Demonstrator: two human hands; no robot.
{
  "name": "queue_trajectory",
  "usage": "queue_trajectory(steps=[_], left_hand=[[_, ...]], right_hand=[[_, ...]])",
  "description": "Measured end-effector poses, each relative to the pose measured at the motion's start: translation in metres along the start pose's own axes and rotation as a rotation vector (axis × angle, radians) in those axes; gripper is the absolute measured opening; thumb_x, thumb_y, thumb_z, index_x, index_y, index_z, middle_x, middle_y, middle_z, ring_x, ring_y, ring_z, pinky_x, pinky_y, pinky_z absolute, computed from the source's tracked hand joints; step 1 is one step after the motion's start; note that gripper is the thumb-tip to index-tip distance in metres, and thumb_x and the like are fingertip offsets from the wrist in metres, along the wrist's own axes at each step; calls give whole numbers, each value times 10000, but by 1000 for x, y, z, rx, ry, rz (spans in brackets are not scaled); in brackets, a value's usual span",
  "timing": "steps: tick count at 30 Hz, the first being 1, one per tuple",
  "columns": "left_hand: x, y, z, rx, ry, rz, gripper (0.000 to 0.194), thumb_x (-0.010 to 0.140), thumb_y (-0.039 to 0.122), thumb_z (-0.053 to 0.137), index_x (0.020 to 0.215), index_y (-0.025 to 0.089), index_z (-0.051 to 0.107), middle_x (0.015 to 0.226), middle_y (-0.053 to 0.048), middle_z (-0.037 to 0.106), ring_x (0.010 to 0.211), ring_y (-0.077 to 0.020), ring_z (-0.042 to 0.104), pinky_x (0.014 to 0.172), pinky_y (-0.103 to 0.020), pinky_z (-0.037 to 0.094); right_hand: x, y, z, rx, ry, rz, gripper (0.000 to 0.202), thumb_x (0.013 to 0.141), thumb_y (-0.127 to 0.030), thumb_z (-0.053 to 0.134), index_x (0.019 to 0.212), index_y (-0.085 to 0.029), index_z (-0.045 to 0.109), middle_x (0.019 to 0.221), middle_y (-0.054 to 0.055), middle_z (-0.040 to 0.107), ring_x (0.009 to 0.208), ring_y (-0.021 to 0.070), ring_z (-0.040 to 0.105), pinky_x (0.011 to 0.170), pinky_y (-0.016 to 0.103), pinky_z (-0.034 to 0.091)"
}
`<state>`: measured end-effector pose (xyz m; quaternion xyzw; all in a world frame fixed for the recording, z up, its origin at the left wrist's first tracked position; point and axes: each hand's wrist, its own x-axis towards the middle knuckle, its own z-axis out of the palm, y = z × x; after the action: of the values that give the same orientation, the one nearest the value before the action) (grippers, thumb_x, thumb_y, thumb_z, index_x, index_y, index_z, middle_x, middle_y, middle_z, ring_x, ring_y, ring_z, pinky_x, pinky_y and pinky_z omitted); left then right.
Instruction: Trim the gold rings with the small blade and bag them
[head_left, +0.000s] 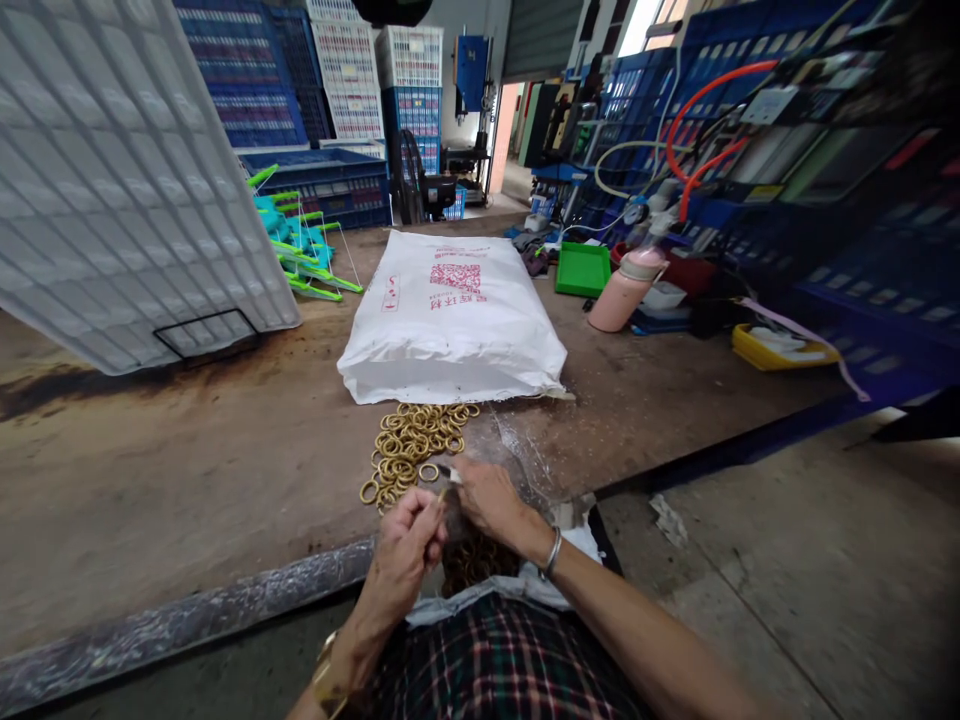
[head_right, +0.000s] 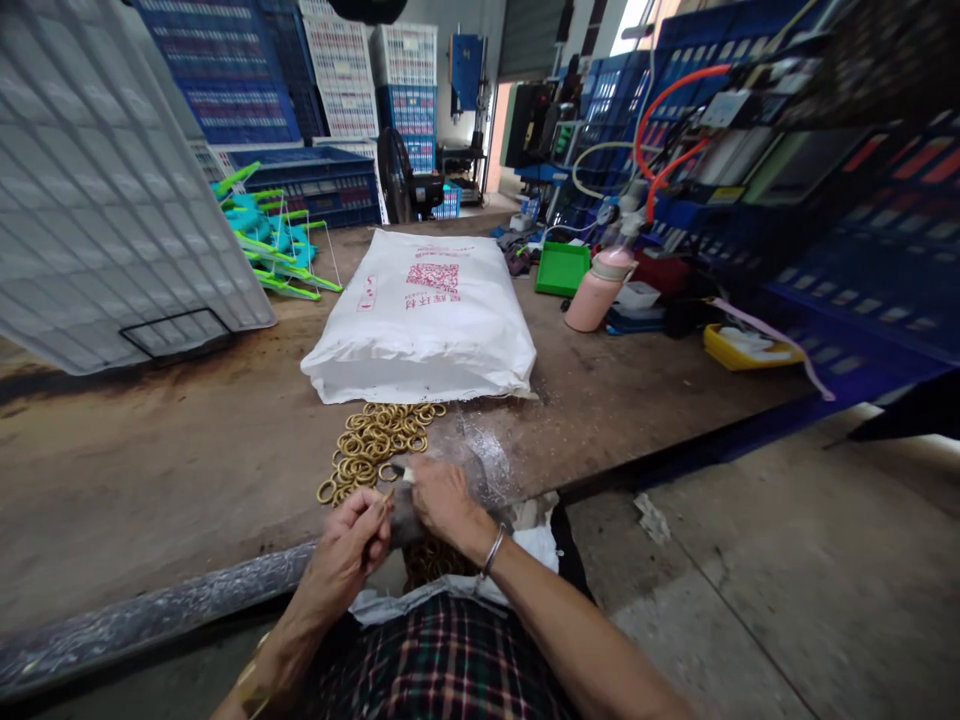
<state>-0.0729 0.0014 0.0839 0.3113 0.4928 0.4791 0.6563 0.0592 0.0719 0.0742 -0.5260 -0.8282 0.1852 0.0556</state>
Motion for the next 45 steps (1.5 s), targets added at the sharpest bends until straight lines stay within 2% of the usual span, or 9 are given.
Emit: queue_trajectory(steps=[4, 9, 17, 21, 27, 31, 35, 41, 45], left_hand=[[-9, 2, 3, -164, -89, -87, 315, 716, 444, 641, 717, 176, 477, 562, 66, 502, 366, -23, 345, 336, -144, 244], [0, 1, 3, -325, -6, -128, 338, 676, 438, 673, 718, 155, 492, 717, -14, 609, 474, -62, 479, 350, -154, 297], [1, 3, -1, -481, -12, -218, 309, 627, 302, 707, 864, 171, 558, 648, 0, 607, 505, -93, 536, 395, -162, 332], [5, 1, -3, -565, 6, -259, 258, 625, 331, 715, 688, 134, 562, 674, -29, 610, 559, -106, 565, 428, -177, 369], [12, 3, -1, -430, 50, -118, 330, 614, 399, 730, 647, 151, 515, 655, 2, 571, 548, -97, 545, 405, -172, 363], [18, 4, 0, -107, 154, 70, 301, 695, 454, 641, 747, 178, 533, 539, 59, 488, 398, -59, 400, 345, -163, 293], [22, 5, -2, 106, 261, 236, 279, 700, 359, 646, 924, 200, 601, 562, 48, 510, 462, -87, 458, 416, -181, 346], [19, 12, -2, 285, 166, 372, 184, 715, 268, 612, 868, 201, 688, 838, -56, 666, 791, -193, 580, 647, -256, 438], [18, 10, -2, 357, 126, 361, 209, 752, 271, 570, 909, 194, 684, 779, -39, 664, 683, -159, 570, 617, -247, 422]], right_hand=[[14, 15, -4, -58, 67, 125, 224, 841, -166, 377, 990, -148, 544, 797, 91, 651, 672, 178, 580, 588, 261, 322], [29, 16, -9, -41, 167, 208, 224, 897, -298, 385, 1033, -172, 509, 902, 88, 648, 783, 190, 599, 652, 261, 354], [39, 15, -7, -78, 143, 114, 214, 853, -180, 416, 1039, -192, 522, 982, 69, 623, 846, 177, 579, 691, 250, 363], [39, 22, -3, -40, 196, 91, 236, 832, -144, 399, 1020, -177, 538, 973, 75, 589, 811, 172, 550, 689, 254, 369], [28, 24, -5, 267, 332, -36, 178, 859, -195, 344, 876, -173, 521, 842, 67, 559, 756, 173, 510, 688, 271, 383], [16, 15, -10, 561, 258, -41, 227, 878, -320, 346, 755, -202, 496, 664, 2, 521, 623, 146, 476, 610, 256, 367], [10, 4, -11, 817, 137, 4, 191, 805, -325, 424, 692, -200, 514, 613, -24, 496, 576, 121, 449, 542, 229, 345], [3, -6, -12, 1226, -167, 251, 171, 704, -360, 493, 784, -210, 472, 489, -106, 384, 334, 39, 228, 348, 177, 173], [-5, -12, -18, 1412, -304, 292, 230, 670, -356, 536, 808, -220, 413, 531, -114, 436, 314, 11, 198, 327, 155, 125]])
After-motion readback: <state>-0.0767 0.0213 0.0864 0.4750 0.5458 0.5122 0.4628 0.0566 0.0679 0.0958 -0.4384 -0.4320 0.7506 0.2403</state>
